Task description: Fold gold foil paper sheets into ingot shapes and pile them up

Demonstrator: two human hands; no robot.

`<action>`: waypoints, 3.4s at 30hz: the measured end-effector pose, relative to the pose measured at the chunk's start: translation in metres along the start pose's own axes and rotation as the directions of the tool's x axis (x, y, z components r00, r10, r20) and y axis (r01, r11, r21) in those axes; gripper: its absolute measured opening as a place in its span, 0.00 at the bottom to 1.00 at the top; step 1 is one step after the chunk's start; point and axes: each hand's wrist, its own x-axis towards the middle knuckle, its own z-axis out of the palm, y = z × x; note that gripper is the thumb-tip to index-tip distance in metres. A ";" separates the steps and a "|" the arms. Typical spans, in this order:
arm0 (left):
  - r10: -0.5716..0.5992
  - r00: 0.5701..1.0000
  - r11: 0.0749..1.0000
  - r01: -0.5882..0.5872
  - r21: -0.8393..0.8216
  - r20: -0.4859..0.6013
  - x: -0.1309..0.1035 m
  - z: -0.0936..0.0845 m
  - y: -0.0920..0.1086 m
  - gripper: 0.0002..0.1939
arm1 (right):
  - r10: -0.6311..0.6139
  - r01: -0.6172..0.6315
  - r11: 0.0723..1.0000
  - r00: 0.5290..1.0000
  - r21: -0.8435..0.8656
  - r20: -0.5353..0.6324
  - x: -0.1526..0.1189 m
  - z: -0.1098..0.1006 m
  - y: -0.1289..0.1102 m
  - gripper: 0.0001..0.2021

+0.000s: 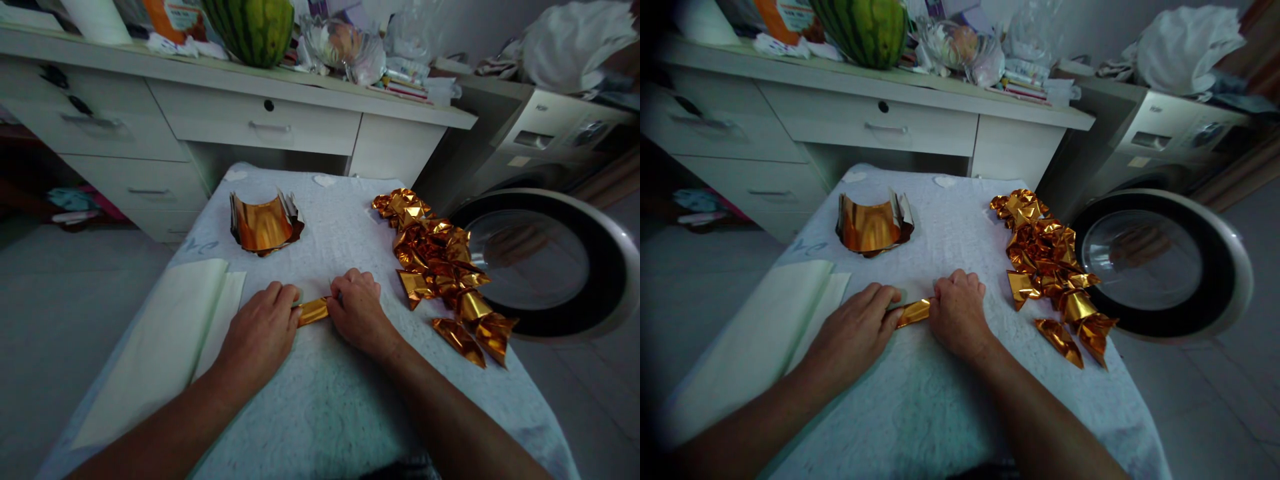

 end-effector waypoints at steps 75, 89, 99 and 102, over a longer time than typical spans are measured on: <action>0.286 0.958 0.929 -0.282 0.241 0.017 -0.047 0.012 -0.001 0.19 | -0.218 0.215 0.959 0.976 -0.183 0.005 -0.010 0.006 -0.020 0.06; 0.280 0.958 0.904 -0.243 0.350 -0.058 -0.062 0.003 -0.002 0.19 | -0.156 0.143 0.967 0.987 -0.209 -0.047 -0.015 0.013 -0.029 0.24; 0.295 0.955 0.886 -0.264 0.381 -0.025 -0.061 0.003 -0.001 0.19 | -0.156 0.162 0.976 0.986 -0.146 0.051 -0.011 0.004 -0.022 0.19; 0.320 0.947 0.883 -0.283 0.375 -0.038 -0.060 0.003 -0.001 0.19 | -0.168 0.176 0.980 0.982 -0.096 0.086 -0.008 -0.001 -0.015 0.17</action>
